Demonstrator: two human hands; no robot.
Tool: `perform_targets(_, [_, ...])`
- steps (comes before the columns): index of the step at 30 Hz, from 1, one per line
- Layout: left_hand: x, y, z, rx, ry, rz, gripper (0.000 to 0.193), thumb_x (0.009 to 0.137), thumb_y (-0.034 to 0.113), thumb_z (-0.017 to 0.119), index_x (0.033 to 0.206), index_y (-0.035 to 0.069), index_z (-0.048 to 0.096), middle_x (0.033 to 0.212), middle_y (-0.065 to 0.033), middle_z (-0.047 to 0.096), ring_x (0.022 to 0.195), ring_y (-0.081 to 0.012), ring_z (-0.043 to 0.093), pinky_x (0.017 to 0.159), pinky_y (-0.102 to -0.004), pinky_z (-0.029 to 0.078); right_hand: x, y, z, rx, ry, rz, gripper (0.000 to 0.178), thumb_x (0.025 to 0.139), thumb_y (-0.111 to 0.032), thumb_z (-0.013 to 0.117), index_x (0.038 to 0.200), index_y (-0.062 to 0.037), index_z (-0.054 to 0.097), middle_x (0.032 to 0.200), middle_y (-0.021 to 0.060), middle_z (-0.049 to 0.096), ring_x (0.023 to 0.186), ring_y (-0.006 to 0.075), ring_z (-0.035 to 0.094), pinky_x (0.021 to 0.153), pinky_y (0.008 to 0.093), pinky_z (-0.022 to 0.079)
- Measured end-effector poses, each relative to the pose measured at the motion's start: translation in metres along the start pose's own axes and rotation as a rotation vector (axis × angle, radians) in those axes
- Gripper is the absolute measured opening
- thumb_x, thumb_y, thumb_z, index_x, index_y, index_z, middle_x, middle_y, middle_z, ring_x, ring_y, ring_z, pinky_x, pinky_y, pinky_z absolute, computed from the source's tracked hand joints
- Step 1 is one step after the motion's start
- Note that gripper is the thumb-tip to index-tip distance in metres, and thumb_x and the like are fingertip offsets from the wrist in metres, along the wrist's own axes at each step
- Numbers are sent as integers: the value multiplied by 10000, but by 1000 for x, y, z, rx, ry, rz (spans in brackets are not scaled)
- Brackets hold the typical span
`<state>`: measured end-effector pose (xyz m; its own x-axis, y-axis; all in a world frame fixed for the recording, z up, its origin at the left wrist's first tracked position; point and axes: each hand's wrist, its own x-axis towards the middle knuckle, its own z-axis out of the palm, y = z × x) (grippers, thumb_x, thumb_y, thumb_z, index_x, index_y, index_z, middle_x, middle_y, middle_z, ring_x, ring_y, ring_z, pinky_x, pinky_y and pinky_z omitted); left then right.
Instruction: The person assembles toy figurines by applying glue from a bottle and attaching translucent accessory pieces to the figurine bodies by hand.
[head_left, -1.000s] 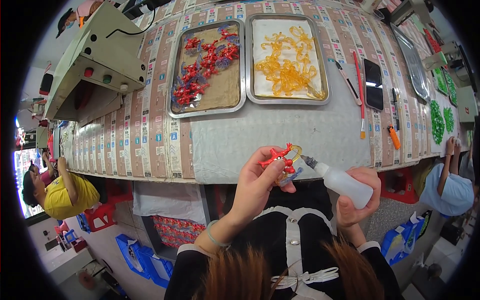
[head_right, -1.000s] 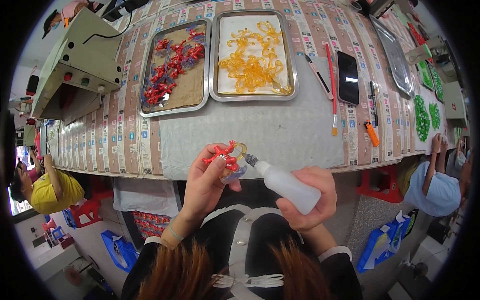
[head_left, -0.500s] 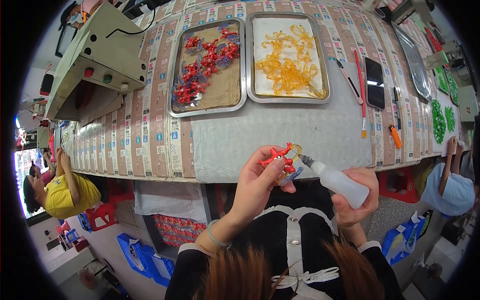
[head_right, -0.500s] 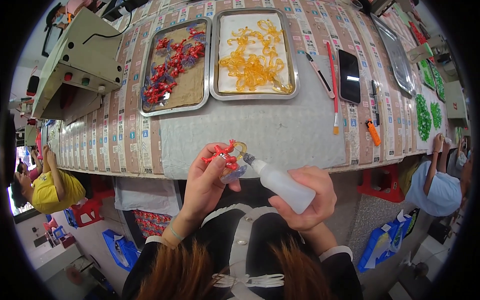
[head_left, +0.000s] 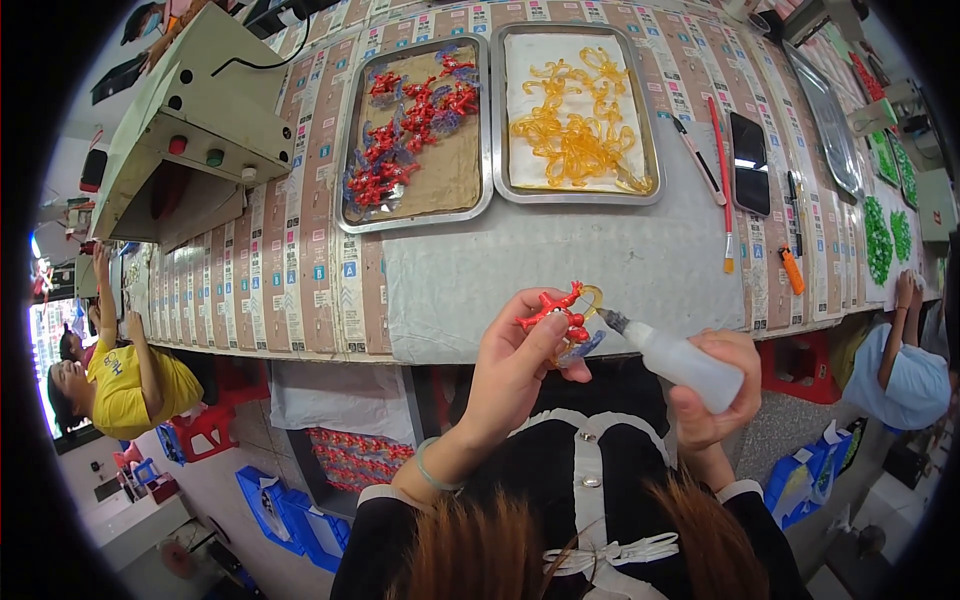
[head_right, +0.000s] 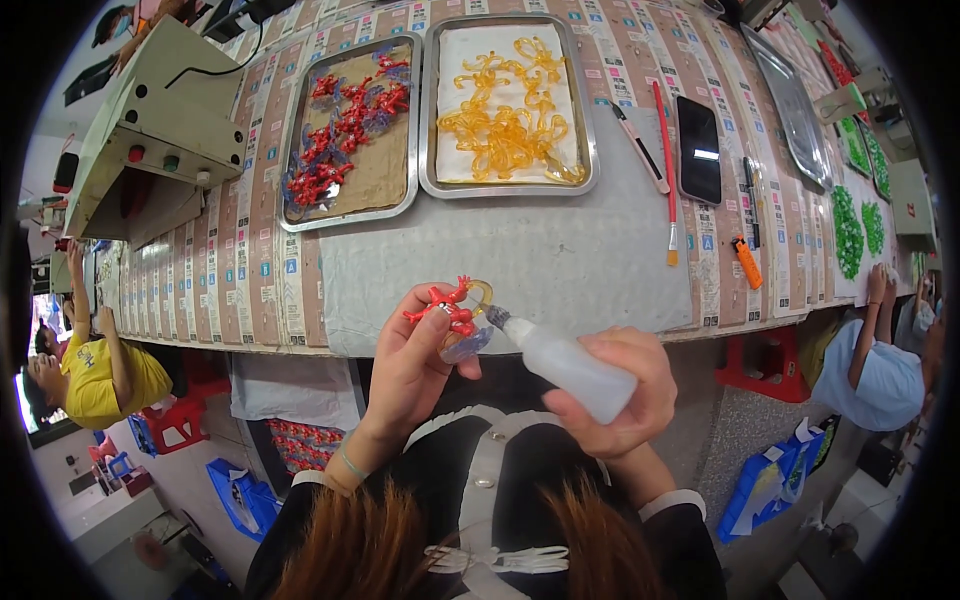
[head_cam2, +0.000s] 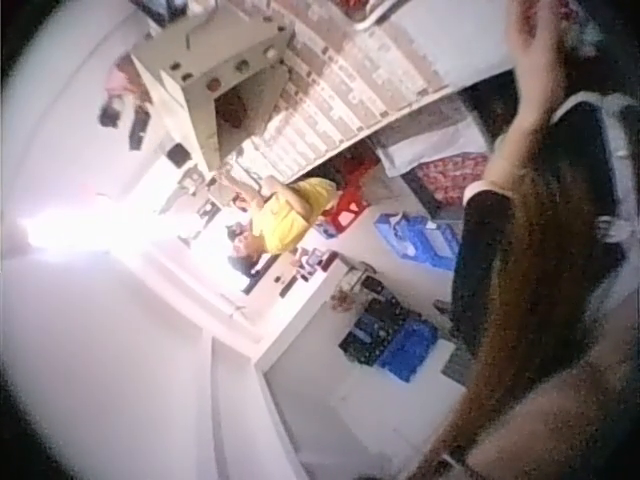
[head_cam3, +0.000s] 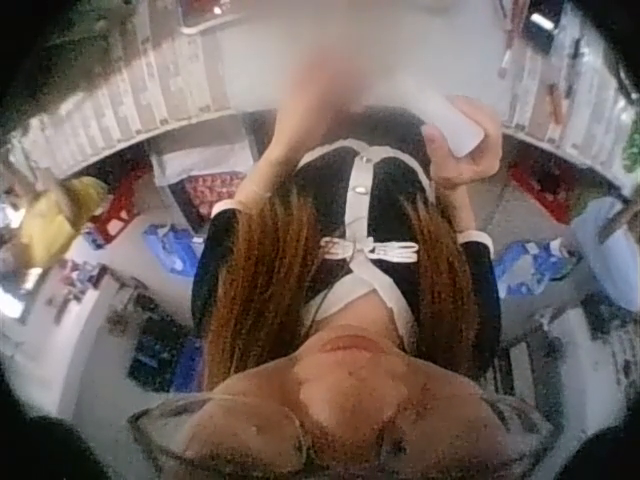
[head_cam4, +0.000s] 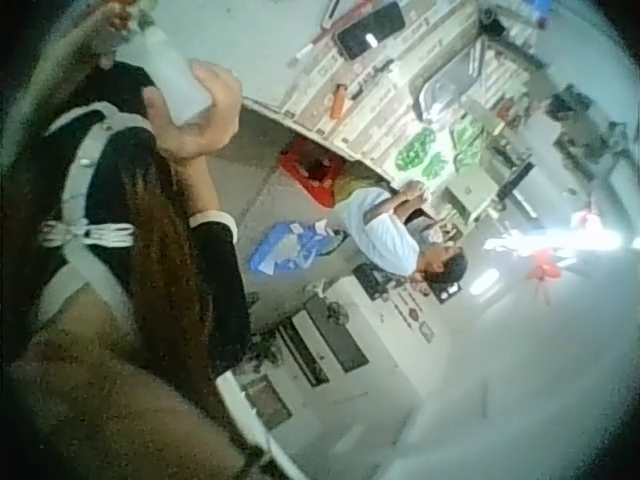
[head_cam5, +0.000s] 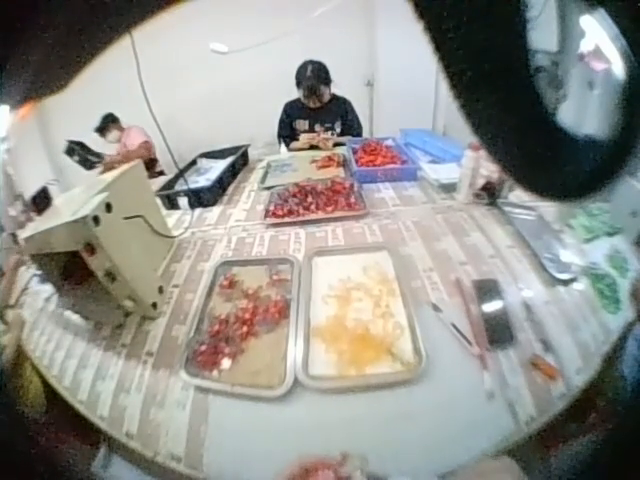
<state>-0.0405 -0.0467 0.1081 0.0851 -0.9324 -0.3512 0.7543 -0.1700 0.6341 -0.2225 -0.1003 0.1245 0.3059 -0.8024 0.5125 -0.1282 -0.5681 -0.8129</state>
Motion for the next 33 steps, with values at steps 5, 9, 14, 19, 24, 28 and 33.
perform_targets(5, [1, 2, -8, -109, -33, -39, 184, 872, 163, 451, 1013, 44, 448, 829, -62, 558, 644, -143, 571, 564, -260, 491, -3, 18, 10, 504, 463, 245, 372, 785, -251, 582, 1019, 4, 444, 917, 121, 519, 832, 223, 513, 742, 338, 429])
perform_targets(9, [0, 5, 0, -157, -31, -57, 193, 876, 169, 446, 1027, 49, 459, 875, -40, 548, 748, -121, 555, 663, -279, 476, 18, 72, 6, 275, 457, 435, 311, 783, -63, 554, 1056, 14, 427, 947, 96, 515, 872, 178, 514, 739, 314, 431])
perform_targets(14, [-3, 5, -5, -123, -41, -32, 271, 859, 162, 462, 1087, 22, 420, 905, -80, 551, 812, -165, 551, 686, -282, 451, 7, 141, -1, -103, 288, 471, 358, 752, -45, 594, 1066, 19, 436, 960, 78, 506, 843, 127, 507, 733, 258, 410])
perform_targets(19, [8, 28, -61, 350, 229, 183, 256, 821, 126, 540, 1030, -3, 465, 870, -80, 575, 780, -134, 559, 712, -252, 438, 3, 133, 6, -545, 362, 323, 361, 770, -51, 586, 1089, 15, 431, 1078, 102, 461, 974, 167, 448, 800, 286, 370])
perform_targets(24, [-2, 70, -165, 840, 452, 188, 229, 803, 107, 554, 976, -29, 493, 829, -93, 590, 706, -124, 574, 638, -230, 444, -9, 113, 11, -395, 449, 141, 430, 765, -22, 568, 1147, 20, 375, 1154, 128, 397, 1039, 205, 401, 850, 322, 333])
perform_targets(28, [7, 87, -163, 1259, 529, 293, 230, 789, 155, 557, 912, -39, 540, 821, -119, 600, 717, -185, 581, 640, -276, 443, -1, 100, 26, -259, 418, 44, 418, 760, 10, 541, 1142, 27, 372, 1146, 129, 389, 1039, 220, 396, 867, 336, 317])
perform_targets(33, [69, 137, -161, 1460, 751, 616, 307, 794, 273, 528, 871, -19, 579, 832, -188, 593, 764, -309, 576, 683, -365, 443, 12, 78, 46, -202, 260, -11, 363, 748, 24, 534, 1089, 32, 410, 1108, 135, 415, 1017, 222, 406, 857, 326, 326])
